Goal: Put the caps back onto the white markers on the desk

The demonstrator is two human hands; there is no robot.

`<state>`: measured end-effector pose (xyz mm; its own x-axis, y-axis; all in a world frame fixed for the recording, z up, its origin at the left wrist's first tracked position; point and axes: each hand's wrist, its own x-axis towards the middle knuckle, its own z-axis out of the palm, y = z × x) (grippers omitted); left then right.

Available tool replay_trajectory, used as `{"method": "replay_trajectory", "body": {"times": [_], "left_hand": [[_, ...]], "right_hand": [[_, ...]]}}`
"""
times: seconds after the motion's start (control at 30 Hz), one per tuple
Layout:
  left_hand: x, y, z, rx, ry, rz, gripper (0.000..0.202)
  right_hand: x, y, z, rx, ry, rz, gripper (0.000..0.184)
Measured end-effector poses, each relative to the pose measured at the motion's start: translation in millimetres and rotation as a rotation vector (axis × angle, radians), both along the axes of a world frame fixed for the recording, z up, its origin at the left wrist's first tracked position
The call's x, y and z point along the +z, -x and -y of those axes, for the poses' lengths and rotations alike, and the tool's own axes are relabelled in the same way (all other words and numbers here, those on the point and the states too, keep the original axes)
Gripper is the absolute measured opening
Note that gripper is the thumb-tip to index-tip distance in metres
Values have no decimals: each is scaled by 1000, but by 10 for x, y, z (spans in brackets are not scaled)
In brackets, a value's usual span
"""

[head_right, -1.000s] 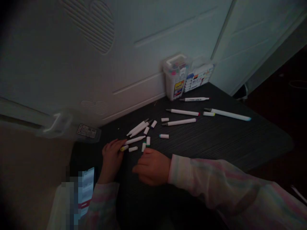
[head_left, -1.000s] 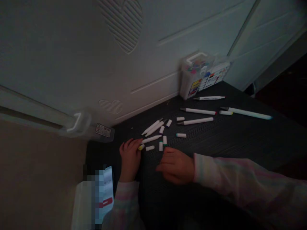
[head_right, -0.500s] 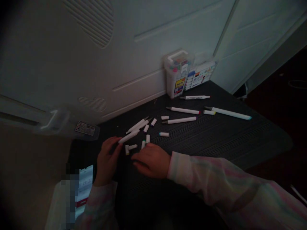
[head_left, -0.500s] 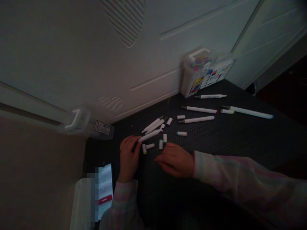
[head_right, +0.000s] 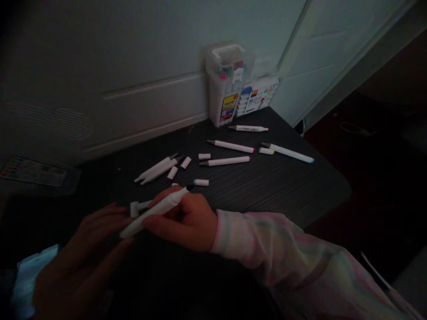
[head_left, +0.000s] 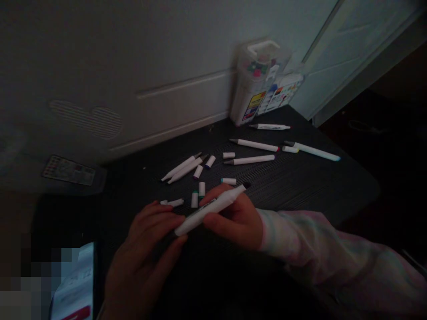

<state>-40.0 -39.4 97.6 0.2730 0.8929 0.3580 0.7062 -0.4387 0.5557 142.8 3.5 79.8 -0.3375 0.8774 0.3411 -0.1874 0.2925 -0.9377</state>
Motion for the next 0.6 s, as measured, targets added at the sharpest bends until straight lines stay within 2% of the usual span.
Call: {"method": "replay_trajectory", "body": {"times": [0.33,0.47,0.6], "left_hand": [[-95,72,-15,-58,-26,17,32],[-112,20,-4,19,32,98,36],[-132,-31,33,114,51,209,34]], "right_hand": [[63,-12,-4,-20,-92,12,9],[51,-21,-6,0,-139,21,12],[32,-32,6,-65,-207,87,11]]}}
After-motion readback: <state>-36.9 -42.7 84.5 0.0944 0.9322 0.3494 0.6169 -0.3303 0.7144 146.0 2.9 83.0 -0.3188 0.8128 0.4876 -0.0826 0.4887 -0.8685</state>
